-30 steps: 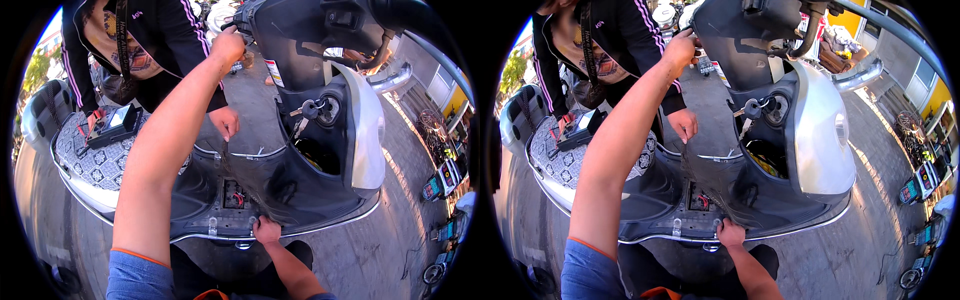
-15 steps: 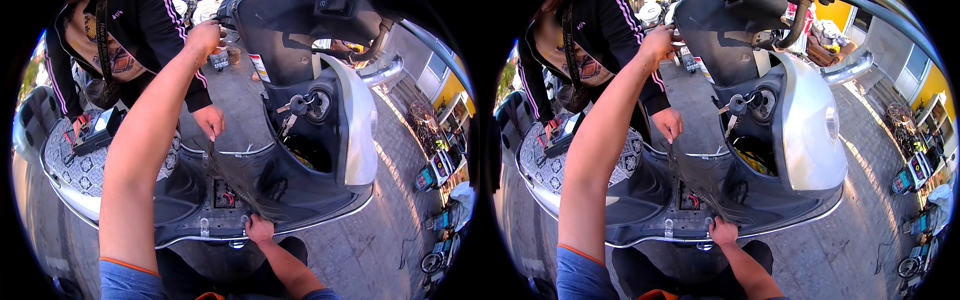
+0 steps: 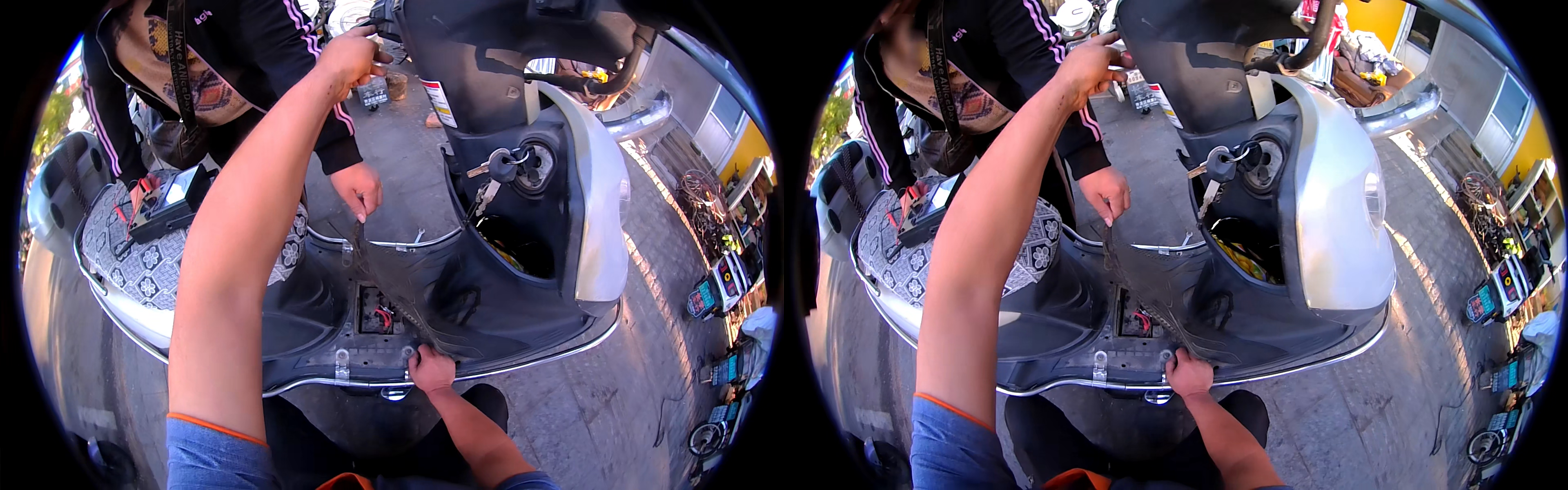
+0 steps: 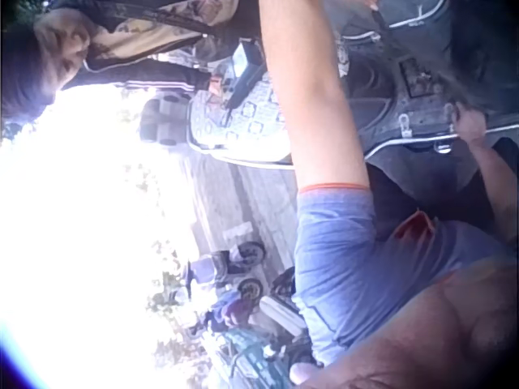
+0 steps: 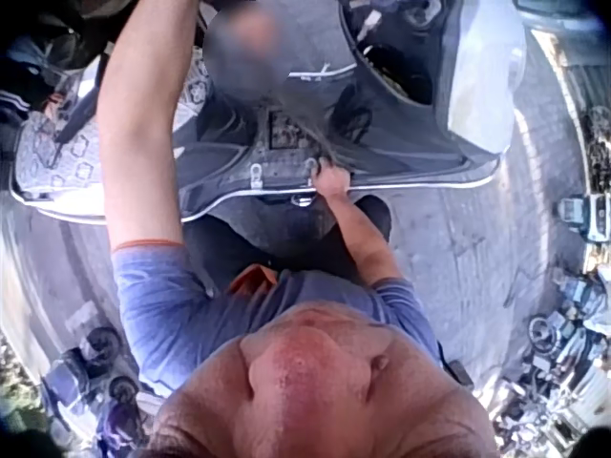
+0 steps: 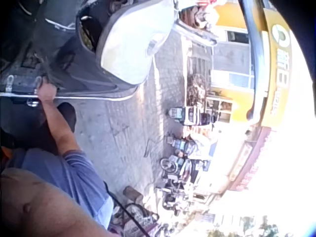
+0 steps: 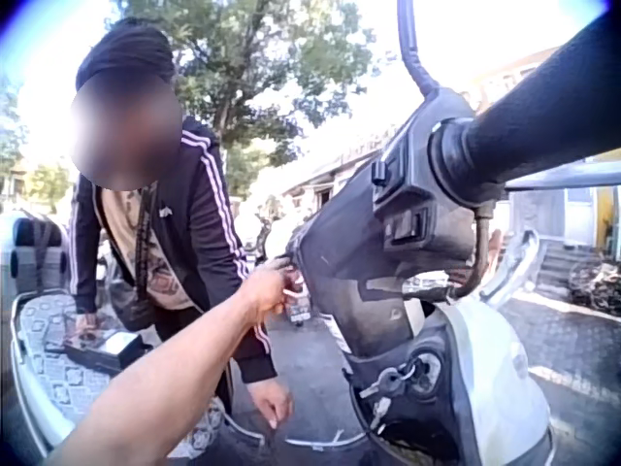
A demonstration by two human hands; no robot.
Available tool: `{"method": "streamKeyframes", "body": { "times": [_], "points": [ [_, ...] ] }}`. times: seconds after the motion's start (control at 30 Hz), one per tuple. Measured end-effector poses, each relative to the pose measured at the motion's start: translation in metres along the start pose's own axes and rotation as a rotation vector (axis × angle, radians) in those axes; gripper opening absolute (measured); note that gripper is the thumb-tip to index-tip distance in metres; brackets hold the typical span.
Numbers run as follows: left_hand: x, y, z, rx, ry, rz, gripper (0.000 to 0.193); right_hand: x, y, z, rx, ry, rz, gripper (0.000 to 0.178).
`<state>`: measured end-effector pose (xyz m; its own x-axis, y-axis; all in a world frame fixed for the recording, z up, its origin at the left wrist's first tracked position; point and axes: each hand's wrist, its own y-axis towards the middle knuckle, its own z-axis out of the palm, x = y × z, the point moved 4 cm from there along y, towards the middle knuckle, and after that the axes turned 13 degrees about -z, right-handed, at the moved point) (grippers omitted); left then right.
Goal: The person unfastens and removes a plastic cover plate from the floorboard of a moped using a screwdriver, then works on the electrical wiring and battery connections inside.
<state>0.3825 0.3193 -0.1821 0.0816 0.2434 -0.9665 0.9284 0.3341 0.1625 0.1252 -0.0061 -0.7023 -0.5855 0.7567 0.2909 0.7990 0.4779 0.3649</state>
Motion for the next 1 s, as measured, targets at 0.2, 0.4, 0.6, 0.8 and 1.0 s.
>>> {"method": "streamKeyframes", "body": {
  "times": [0.2, 0.4, 0.6, 0.8, 1.0],
  "points": [
    [0.011, 0.01, 0.01, 0.045, 0.041, 0.039, 0.062, -0.009, -0.001, -0.006, -0.023, -0.049, 0.011, 0.02],
    [0.024, -0.106, 0.01, -0.025, -0.261, 0.173, 0.027, -0.003, 0.001, -0.003, -0.002, -0.03, -0.004, 0.021],
    [0.106, -0.3, -0.004, -0.046, -0.161, 0.354, 0.02, 0.005, 0.003, 0.002, 0.004, -0.02, -0.025, 0.02],
    [0.309, -0.372, 0.021, 0.075, -0.336, -0.274, 0.009, 0.005, 0.007, 0.002, 0.036, -0.015, 0.011, 0.02],
    [0.427, -0.403, 0.032, 0.068, -0.104, -0.513, 0.015, 0.003, -0.002, -0.001, -0.024, 0.209, 0.185, 0.039]
  ]
}}
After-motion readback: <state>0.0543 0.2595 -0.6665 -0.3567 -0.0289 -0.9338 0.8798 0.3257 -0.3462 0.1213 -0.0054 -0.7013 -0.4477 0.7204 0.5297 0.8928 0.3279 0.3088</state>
